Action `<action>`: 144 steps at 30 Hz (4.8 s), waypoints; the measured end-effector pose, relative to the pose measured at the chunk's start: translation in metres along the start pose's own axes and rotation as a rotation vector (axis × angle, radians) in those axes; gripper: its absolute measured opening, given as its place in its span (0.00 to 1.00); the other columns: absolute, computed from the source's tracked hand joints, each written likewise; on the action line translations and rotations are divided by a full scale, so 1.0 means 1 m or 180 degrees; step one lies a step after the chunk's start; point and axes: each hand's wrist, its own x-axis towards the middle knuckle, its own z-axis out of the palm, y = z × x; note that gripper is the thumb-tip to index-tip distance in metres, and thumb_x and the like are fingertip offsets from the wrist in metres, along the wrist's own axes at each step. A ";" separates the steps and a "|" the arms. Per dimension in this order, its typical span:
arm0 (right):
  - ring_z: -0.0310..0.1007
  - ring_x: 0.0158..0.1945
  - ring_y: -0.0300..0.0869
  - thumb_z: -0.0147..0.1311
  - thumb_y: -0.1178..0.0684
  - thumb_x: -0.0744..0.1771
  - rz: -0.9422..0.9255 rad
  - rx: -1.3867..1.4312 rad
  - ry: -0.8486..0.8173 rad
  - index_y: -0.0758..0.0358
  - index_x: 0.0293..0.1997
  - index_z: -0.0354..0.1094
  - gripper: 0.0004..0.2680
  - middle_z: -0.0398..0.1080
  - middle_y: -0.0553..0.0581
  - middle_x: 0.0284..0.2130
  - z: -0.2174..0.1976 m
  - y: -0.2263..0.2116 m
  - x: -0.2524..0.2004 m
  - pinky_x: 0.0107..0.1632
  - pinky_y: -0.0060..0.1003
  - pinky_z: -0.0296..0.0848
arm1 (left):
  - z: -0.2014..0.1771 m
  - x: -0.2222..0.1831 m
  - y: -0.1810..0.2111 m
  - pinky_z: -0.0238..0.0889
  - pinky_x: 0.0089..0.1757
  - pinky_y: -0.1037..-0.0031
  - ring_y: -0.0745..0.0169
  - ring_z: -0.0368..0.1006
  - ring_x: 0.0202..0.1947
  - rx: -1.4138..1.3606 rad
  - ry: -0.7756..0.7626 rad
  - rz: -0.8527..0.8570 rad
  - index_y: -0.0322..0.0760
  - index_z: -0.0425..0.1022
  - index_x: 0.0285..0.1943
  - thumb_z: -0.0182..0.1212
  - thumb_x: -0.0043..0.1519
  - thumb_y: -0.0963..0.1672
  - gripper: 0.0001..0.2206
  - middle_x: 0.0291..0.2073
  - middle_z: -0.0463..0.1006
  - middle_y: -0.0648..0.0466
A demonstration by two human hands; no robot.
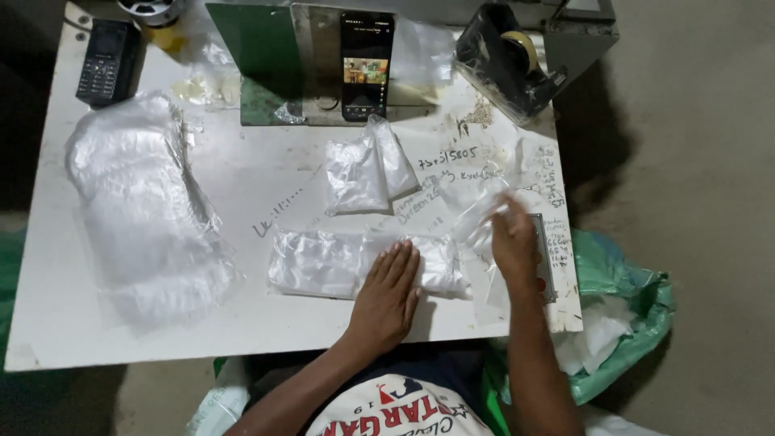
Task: A person is seen handling and organizing small plastic bags on a workstation, occasionally interacting with a packaging machine to feed material.
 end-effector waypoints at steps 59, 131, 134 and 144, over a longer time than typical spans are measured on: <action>0.75 0.42 0.53 0.47 0.49 0.72 -0.1299 -0.0695 -0.1696 0.61 0.37 0.67 0.09 0.72 0.61 0.48 0.015 0.032 -0.043 0.42 0.47 0.74 | -0.014 0.024 -0.027 0.65 0.40 0.58 0.43 0.74 0.38 -0.1162 -0.0750 -0.0928 0.42 0.73 0.61 0.69 0.59 0.49 0.21 0.33 0.77 0.48; 0.79 0.41 0.52 0.73 0.50 0.60 -0.0845 -0.0885 -0.1640 0.59 0.65 0.68 0.26 0.77 0.64 0.41 0.085 0.012 -0.053 0.46 0.50 0.78 | -0.105 -0.041 -0.020 0.60 0.63 0.45 0.28 0.62 0.69 -0.2913 0.0986 -0.2979 0.24 0.62 0.71 0.52 0.65 0.59 0.37 0.66 0.66 0.26; 0.80 0.37 0.44 0.61 0.50 0.67 -0.1772 -0.0933 -0.1194 0.51 0.53 0.78 0.09 0.77 0.52 0.37 0.086 -0.001 -0.045 0.41 0.39 0.78 | -0.070 -0.054 -0.048 0.70 0.44 0.63 0.47 0.75 0.42 -0.0829 0.1822 -0.1725 0.34 0.80 0.56 0.62 0.67 0.46 0.13 0.44 0.79 0.44; 0.77 0.46 0.66 0.52 0.54 0.69 -0.2223 -0.2017 -0.2578 0.58 0.57 0.65 0.10 0.68 0.62 0.49 0.108 -0.033 -0.012 0.44 0.61 0.78 | -0.034 -0.037 -0.080 0.63 0.40 0.61 0.47 0.72 0.36 0.0122 0.0480 -0.0573 0.45 0.75 0.38 0.55 0.67 0.45 0.06 0.27 0.74 0.52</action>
